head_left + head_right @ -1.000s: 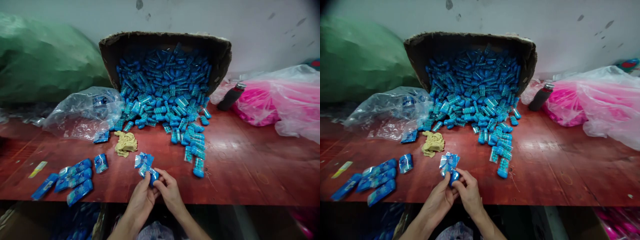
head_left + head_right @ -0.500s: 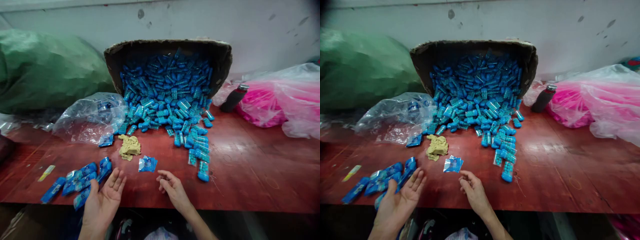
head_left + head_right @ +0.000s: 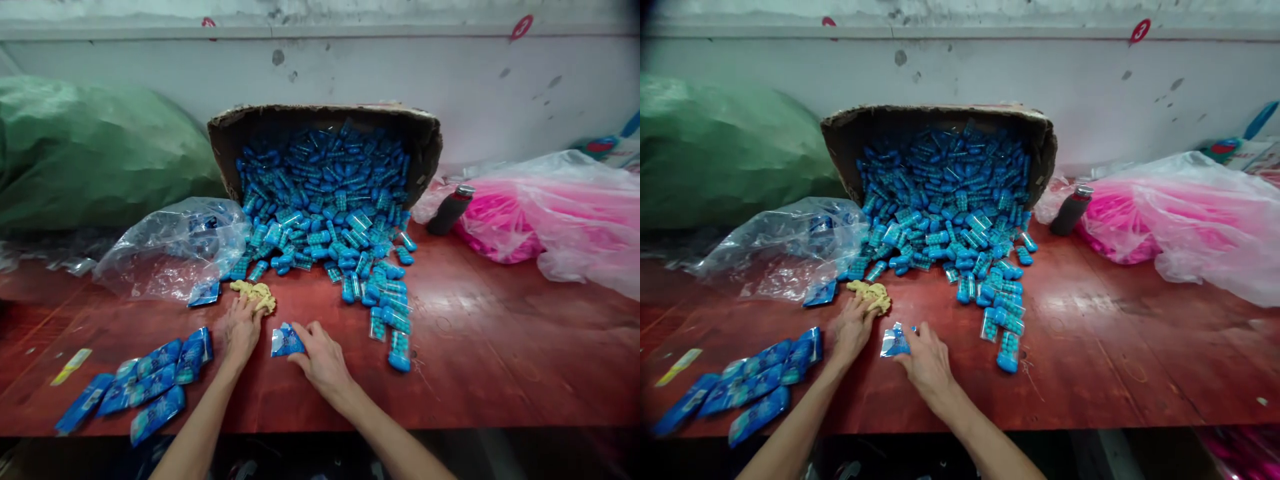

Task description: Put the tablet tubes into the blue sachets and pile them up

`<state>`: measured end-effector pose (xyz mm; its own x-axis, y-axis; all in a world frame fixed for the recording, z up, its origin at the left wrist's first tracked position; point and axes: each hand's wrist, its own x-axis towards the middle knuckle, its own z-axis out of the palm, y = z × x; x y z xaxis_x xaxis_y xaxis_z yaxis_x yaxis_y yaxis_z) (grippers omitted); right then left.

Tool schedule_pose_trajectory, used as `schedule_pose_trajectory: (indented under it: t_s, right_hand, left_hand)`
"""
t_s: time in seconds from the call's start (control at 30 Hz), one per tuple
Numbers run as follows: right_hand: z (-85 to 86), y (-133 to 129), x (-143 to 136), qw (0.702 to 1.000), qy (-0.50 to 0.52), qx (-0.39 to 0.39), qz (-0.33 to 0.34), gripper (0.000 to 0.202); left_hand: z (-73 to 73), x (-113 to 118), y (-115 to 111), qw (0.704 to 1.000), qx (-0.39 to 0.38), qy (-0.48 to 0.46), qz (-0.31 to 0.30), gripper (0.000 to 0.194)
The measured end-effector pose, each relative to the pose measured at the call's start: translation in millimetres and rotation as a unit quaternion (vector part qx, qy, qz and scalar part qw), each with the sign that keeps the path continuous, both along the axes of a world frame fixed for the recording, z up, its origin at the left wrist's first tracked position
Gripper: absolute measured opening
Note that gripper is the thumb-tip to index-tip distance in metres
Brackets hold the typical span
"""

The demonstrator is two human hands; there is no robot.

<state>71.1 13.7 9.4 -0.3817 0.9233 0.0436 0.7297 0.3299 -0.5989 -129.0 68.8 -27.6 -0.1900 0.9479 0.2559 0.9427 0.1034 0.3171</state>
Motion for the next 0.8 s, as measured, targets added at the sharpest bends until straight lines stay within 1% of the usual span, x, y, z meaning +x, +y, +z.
schedule_pose_trajectory:
  t_s: [0.07,0.17,0.23,0.33,0.37,0.43,0.47,0.57,0.63,0.7,0.8]
  right_hand:
    - [-2.5,12,-11,0.996,-0.089,0.029,0.003,0.041]
    - [-8.4,16,-15,0.991,-0.128,0.037,0.007,0.023]
    - [-8.7,15,-12,0.991,-0.129,0.038,0.011,0.020]
    - [-0.6,23,-15,0.990,-0.126,0.053,0.020,0.025]
    - [3.2,29,-21,0.990,-0.122,0.061,0.024,0.029]
    - [10.2,47,-40,0.990,-0.115,0.074,0.035,0.038]
    - [12.5,56,-52,0.989,-0.114,0.078,0.043,0.039]
    - [13.9,84,-84,0.987,-0.119,0.067,0.080,0.018]
    - [11.2,92,-93,0.987,-0.119,0.061,0.090,0.020]
    - [7.6,90,-87,0.987,-0.116,0.060,0.093,0.020]
    - [2.1,67,-56,0.988,-0.114,0.067,0.079,0.022]
  left_hand:
    - [-3.9,0,-4,1.000,0.010,0.004,-0.003,0.037]
    - [-5.2,-1,-14,1.000,0.018,0.011,-0.023,0.038]
    - [-6.0,-5,-19,0.999,0.030,0.009,-0.027,0.041]
    - [-7.9,-16,-21,0.999,0.044,-0.010,-0.024,0.051]
    - [-8.3,-20,-20,0.999,0.043,-0.019,-0.023,0.050]
    - [-7.9,-26,-18,0.998,0.037,-0.034,-0.024,0.040]
    - [-7.0,-28,-16,0.998,0.036,-0.040,-0.025,0.034]
    - [-3.1,-28,-11,0.998,0.040,-0.047,-0.021,0.027]
    - [-0.9,-25,-9,0.998,0.040,-0.046,-0.002,0.029]
    - [0.0,-20,-8,0.998,0.040,-0.042,0.023,0.032]
    - [0.1,-15,-8,0.998,0.037,-0.043,0.036,0.032]
